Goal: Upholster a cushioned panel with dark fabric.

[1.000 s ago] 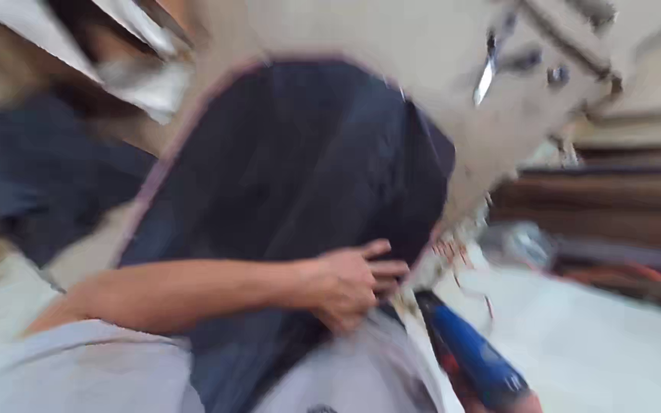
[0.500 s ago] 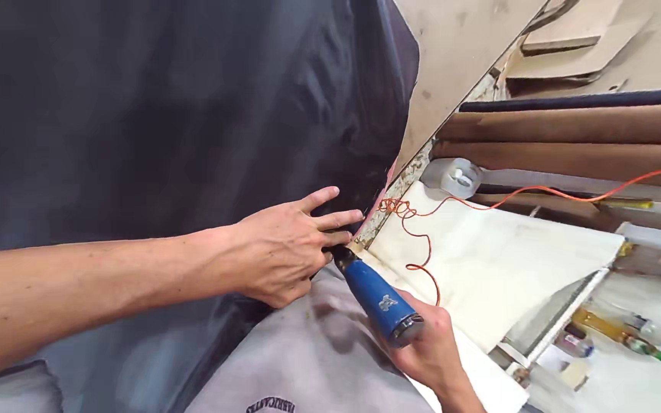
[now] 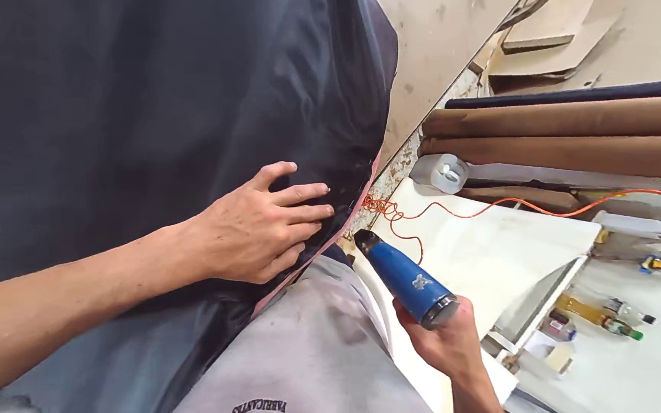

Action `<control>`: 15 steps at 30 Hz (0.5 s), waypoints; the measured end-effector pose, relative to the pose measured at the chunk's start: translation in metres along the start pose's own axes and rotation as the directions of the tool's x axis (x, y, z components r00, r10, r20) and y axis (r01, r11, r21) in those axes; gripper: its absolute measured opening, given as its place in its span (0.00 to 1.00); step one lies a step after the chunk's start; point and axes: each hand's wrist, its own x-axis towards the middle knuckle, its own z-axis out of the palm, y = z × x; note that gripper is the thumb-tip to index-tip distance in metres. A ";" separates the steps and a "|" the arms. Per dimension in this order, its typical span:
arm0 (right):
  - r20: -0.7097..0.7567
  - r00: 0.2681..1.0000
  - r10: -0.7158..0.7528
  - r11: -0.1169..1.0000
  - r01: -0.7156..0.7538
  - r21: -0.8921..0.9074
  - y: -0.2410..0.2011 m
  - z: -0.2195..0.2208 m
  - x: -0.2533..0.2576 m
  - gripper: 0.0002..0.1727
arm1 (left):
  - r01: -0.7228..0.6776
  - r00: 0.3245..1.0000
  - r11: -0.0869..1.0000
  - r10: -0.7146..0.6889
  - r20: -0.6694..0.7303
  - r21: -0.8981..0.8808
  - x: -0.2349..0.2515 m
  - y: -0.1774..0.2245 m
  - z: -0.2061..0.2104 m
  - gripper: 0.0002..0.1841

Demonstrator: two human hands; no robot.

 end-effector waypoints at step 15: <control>0.137 0.987 -0.079 0.988 0.095 -0.118 -0.008 -0.005 0.033 0.21 | -0.073 0.967 0.994 0.091 0.239 -0.083 0.040 -0.010 0.000 0.25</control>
